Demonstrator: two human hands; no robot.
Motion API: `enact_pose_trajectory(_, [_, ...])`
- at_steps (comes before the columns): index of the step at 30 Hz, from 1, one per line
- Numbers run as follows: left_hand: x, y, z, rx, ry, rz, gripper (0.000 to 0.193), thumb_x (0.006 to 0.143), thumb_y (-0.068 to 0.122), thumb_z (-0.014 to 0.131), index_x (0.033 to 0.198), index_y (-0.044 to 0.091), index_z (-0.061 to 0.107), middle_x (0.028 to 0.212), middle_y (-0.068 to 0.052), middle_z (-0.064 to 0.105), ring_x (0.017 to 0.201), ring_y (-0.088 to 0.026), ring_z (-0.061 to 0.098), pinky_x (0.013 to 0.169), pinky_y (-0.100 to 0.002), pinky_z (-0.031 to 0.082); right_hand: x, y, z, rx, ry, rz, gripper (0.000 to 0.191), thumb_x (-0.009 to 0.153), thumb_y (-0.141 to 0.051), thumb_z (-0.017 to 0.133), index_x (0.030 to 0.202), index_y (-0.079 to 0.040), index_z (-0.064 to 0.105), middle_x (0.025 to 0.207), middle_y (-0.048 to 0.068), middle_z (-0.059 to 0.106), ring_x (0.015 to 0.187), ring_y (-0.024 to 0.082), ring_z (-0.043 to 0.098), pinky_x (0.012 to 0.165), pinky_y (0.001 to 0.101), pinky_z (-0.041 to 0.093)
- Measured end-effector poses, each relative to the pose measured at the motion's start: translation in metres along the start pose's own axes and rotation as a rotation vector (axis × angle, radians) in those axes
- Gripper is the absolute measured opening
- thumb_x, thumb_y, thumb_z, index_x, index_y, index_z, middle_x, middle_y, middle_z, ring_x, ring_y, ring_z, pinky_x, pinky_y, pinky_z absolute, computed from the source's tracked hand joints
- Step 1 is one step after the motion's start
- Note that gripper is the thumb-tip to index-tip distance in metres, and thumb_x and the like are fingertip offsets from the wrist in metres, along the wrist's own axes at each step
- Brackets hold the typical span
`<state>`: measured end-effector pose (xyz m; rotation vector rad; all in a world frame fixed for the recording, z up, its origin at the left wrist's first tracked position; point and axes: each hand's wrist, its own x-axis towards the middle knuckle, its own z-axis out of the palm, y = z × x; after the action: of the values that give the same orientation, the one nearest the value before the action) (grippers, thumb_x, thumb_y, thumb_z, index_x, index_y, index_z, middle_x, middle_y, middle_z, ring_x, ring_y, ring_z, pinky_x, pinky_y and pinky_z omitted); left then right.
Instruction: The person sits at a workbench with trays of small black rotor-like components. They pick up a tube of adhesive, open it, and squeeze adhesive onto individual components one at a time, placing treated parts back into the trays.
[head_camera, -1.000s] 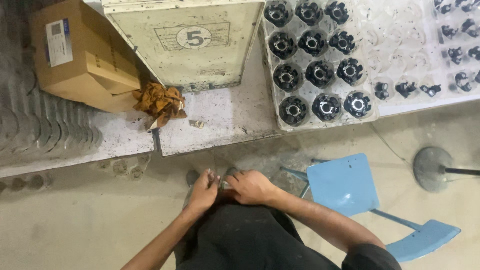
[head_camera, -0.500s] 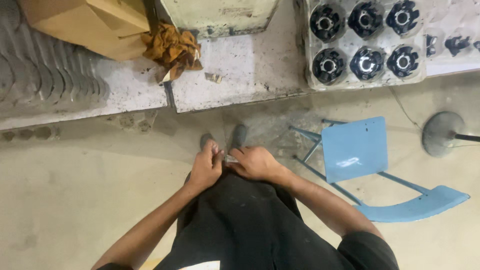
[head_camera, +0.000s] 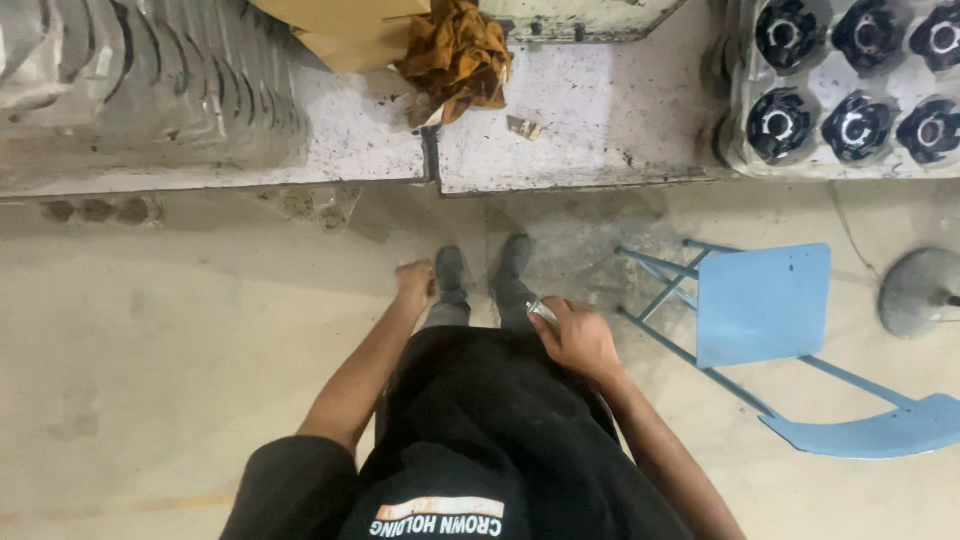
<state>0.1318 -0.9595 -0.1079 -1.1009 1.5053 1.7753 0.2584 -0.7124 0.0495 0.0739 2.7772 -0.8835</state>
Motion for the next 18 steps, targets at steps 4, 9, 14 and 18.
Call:
enact_pose_trajectory(4, [0.043, 0.044, 0.036, -0.033, -0.076, 0.031, 0.027, 0.093, 0.027, 0.067, 0.108, 0.006, 0.059, 0.078, -0.007, 0.066, 0.062, -0.023, 0.068, 0.051, -0.037, 0.054, -0.006, -0.017, 0.029, 0.082, 0.017, 0.042, 0.029, 0.093, -0.033, 0.070, 0.109, -0.010, 0.067, 0.090, 0.020, 0.073, 0.079, 0.044, 0.069, 0.066, 0.0522, 0.054])
enact_pose_trajectory(9, [0.043, 0.039, 0.034, -0.118, -0.119, -0.160, 0.040, 0.099, 0.049, 0.038, 0.110, 0.014, 0.052, 0.086, -0.009, 0.069, 0.067, -0.025, 0.070, 0.054, -0.041, 0.058, -0.015, -0.035, 0.041, 0.145, 0.033, 0.114, 0.032, 0.091, -0.034, 0.072, 0.109, -0.009, 0.068, 0.094, 0.022, 0.073, 0.085, 0.044, 0.070, 0.069, 0.0517, 0.056])
enact_pose_trajectory(14, [0.009, 0.016, 0.026, 0.032, -0.208, 0.023, 0.025, 0.100, 0.032, 0.050, 0.106, 0.012, 0.064, 0.091, -0.005, 0.068, 0.069, -0.019, 0.065, 0.059, -0.038, 0.057, -0.014, -0.047, 0.028, 0.205, 0.160, 0.146, 0.031, 0.092, -0.033, 0.072, 0.109, -0.007, 0.069, 0.096, 0.022, 0.074, 0.084, 0.043, 0.071, 0.069, 0.0486, 0.056])
enact_pose_trajectory(18, [-0.054, 0.033, 0.035, 0.015, -0.425, 0.112, 0.015, 0.096, 0.016, 0.063, 0.104, 0.010, 0.074, 0.095, -0.002, 0.070, 0.072, -0.014, 0.060, 0.069, -0.035, 0.057, -0.012, -0.068, -0.003, 0.295, 0.351, 0.241, 0.030, 0.096, -0.029, 0.069, 0.115, -0.005, 0.069, 0.092, 0.019, 0.073, 0.075, 0.036, 0.071, 0.066, 0.0432, 0.055])
